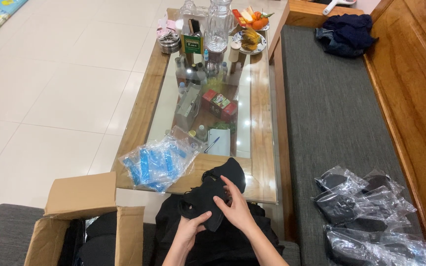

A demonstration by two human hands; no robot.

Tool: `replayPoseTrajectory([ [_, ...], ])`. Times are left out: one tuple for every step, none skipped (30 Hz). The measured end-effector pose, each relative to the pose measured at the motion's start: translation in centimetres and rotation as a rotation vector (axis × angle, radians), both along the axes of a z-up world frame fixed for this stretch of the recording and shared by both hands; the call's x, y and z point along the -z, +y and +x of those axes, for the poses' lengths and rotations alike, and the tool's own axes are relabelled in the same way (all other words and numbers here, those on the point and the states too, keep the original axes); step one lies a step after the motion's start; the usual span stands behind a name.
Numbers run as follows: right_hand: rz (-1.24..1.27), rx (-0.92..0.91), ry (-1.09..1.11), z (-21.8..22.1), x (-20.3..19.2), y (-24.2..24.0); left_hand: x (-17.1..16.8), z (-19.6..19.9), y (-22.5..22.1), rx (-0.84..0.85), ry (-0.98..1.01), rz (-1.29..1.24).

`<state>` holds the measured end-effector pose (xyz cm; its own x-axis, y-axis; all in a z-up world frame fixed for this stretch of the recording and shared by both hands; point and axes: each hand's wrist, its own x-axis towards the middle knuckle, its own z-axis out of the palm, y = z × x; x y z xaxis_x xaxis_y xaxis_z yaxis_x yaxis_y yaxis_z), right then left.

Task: Packing black fabric face masks into a cardboard box

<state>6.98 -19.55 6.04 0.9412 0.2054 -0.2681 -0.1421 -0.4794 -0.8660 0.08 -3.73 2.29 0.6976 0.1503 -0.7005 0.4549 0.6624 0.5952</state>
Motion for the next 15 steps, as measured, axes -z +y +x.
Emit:
replayPoseTrajectory([
  [-0.001, -0.001, 0.0, 0.0, -0.9, 0.1, -0.7, 0.1, 0.1, -0.001, 0.0, -0.001],
  [0.035, -0.019, -0.042, 0.1, -1.7, 0.2, -1.3, 0.1, 0.2, 0.06, 0.04, 0.032],
  [0.071, -0.038, -0.083, 0.1, -2.6, 0.3, -2.0, 0.2, 0.3, 0.122, 0.08, 0.065],
  [0.071, -0.039, -0.084, 0.3, -2.5, 0.3, -1.8, 0.1, 0.3, 0.121, 0.078, 0.064],
  [-0.001, -0.068, -0.144, 0.4, -2.5, 0.3, -1.7, 0.1, 0.3, 0.136, 0.056, 0.068],
  [-0.072, -0.097, -0.203, 0.5, -2.5, 0.2, -1.5, 0.0, 0.2, 0.152, 0.034, 0.072],
  [-0.072, -0.097, -0.204, 0.4, -2.6, 0.3, -1.5, 0.0, 0.2, 0.152, 0.033, 0.072],
  [-0.069, -0.093, -0.231, 0.4, -2.8, 0.4, -1.4, 0.0, 0.2, 0.162, 0.034, 0.087],
  [-0.065, -0.089, -0.259, 0.3, -2.9, 0.5, -1.3, 0.0, 0.2, 0.171, 0.034, 0.103],
  [-0.065, -0.089, -0.259, 0.3, -2.5, 0.5, -0.2, -0.1, 0.1, 0.171, 0.034, 0.103],
  [-0.067, -0.068, -0.326, 0.3, -2.1, 0.5, 0.9, -0.2, 0.1, 0.145, -0.007, 0.096],
  [-0.07, -0.047, -0.392, 0.3, -1.7, 0.5, 2.0, -0.4, 0.1, 0.121, -0.048, 0.088],
  [-0.07, -0.047, -0.391, 0.3, -1.6, 0.6, 1.0, -0.3, 0.1, 0.121, -0.047, 0.088],
  [-0.069, -0.037, -0.485, 0.2, -1.4, 0.6, 0.0, -0.2, 0.2, 0.141, -0.014, 0.108],
  [-0.067, -0.027, -0.579, 0.1, -1.3, 0.6, -1.1, -0.1, 0.2, 0.162, 0.018, 0.128],
])
